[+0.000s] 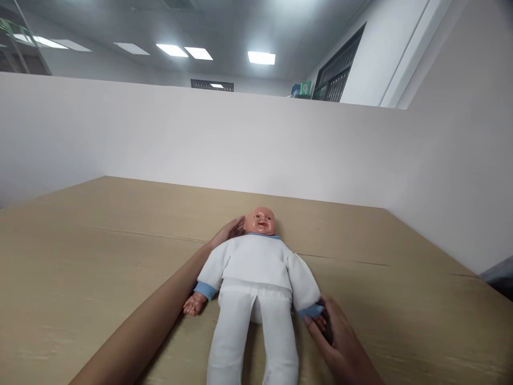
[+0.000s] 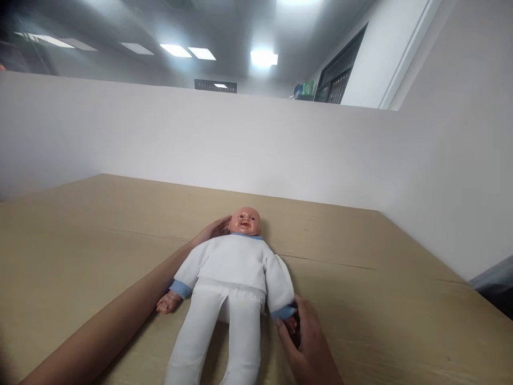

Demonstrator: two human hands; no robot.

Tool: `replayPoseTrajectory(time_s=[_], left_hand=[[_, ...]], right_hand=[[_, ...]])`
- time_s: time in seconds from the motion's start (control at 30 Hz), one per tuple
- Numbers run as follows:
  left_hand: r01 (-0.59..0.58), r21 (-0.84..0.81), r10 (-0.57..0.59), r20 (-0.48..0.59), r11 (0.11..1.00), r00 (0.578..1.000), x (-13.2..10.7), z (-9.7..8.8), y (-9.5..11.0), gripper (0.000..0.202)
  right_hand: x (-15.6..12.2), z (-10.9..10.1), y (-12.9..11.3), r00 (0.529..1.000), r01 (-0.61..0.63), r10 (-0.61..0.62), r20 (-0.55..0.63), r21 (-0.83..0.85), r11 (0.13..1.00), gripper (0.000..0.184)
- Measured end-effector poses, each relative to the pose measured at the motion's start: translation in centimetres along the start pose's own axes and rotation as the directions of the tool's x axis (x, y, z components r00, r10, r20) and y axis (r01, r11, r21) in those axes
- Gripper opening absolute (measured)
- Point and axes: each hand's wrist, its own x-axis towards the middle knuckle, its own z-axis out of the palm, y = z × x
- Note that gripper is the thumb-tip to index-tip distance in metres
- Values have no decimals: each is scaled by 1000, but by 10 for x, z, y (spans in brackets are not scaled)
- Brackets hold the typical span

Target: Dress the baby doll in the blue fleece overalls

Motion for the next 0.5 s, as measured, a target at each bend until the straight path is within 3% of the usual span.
replayPoseTrajectory(time_s=[0.13, 0.27, 0.4, 0.47, 0.5], left_hand=[[-41, 41, 42, -27, 998, 999, -49, -9, 9, 53], [-102, 254, 122, -65, 962, 990, -115, -12, 17, 60], [-38, 338, 109, -195, 940, 975, -191, -8, 20, 67], [-19, 453, 174, -303, 891, 937, -241, 0, 17, 64], [15, 552, 237, -383, 834, 893, -270, 6, 13, 62]], right_hand=[[6, 3, -7, 999, 36, -37, -17, -26, 999, 47], [3, -6, -6, 997, 68, -67, 40, -21, 997, 54], [-41, -39, -10, 992, 14, -12, 123, -12, 1000, 62], [-77, -55, -22, 995, -81, 83, 49, -44, 996, 59], [-95, -60, -31, 994, -111, 110, -26, -32, 993, 56]])
